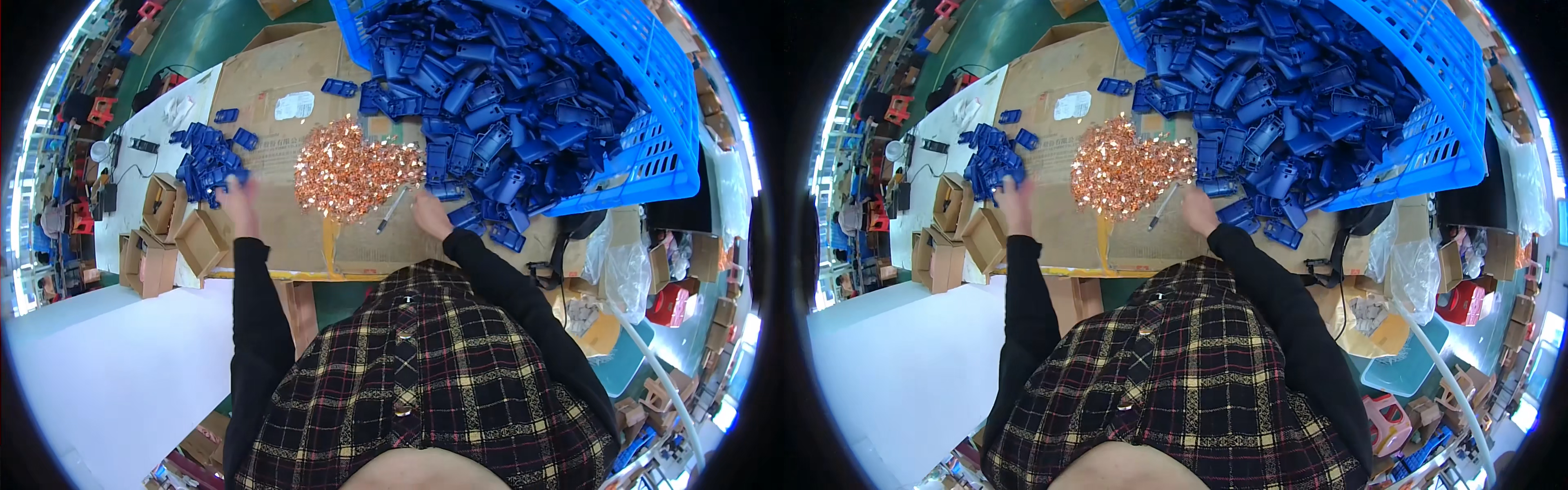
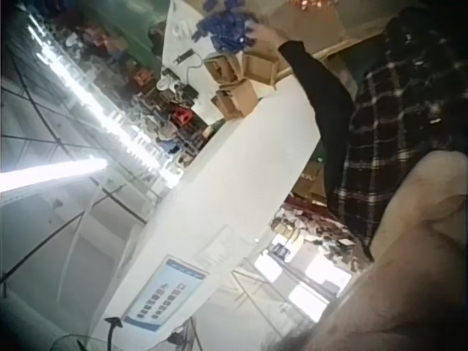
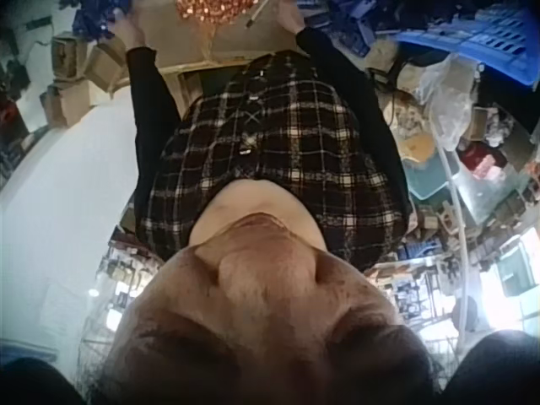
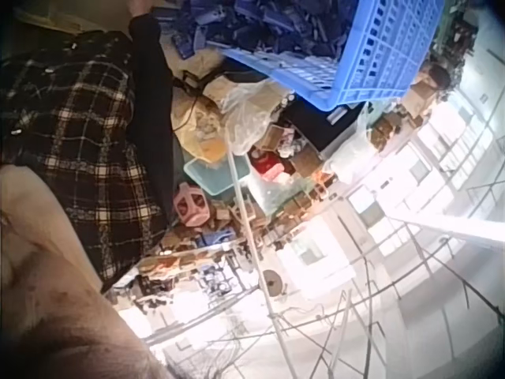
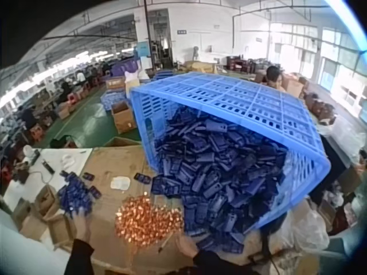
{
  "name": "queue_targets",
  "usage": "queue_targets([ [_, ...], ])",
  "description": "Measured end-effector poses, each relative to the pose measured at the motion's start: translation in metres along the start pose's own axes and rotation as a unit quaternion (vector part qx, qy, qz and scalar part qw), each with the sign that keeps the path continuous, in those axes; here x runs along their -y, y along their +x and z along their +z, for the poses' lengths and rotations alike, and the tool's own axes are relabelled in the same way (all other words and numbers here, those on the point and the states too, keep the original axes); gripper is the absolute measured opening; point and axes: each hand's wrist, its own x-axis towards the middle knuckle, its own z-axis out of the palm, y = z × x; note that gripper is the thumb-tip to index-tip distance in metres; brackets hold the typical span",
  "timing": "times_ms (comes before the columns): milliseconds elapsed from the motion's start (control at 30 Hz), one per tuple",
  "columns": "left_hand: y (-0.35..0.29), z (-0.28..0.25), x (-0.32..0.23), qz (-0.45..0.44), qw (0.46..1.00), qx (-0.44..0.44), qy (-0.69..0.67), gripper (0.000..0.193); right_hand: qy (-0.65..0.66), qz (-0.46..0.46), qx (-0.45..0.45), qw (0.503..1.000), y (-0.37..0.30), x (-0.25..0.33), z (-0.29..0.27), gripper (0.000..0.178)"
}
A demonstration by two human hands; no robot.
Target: The recorder is assembling small electronic components by inserting metal contacts into blue plastic housings at a workbench.
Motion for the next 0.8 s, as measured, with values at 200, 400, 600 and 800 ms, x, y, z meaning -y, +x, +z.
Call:
queue_targets([
  [200, -0.024, 0.035, 0.006, 0.109, 0.983, 0.125, 0.083, 0.045, -0.026, 0.009, -0.158, 0.987, 0.026, 0.025, -0.003, 0.015],
  [400, -0.114, 0.119, 0.047, 0.114, 0.898, 0.355, 0.232, 0.027, -0.182, -0.023, -0.104, 0.978, 0.025, 0.034, -0.007, 0.014],
  [600, -0.166, 0.184, 0.067, 0.17, 0.847, 0.427, 0.268, 0.024, -0.151, -0.045, -0.168, 0.973, 0.031, 0.018, 0.019, 0.008],
  [800, -0.175, 0.218, 0.078, 0.219, 0.799, 0.442, 0.344, 0.022, -0.17, -0.113, -0.14, 0.969, 0.006, 0.008, 0.025, 0.015],
])
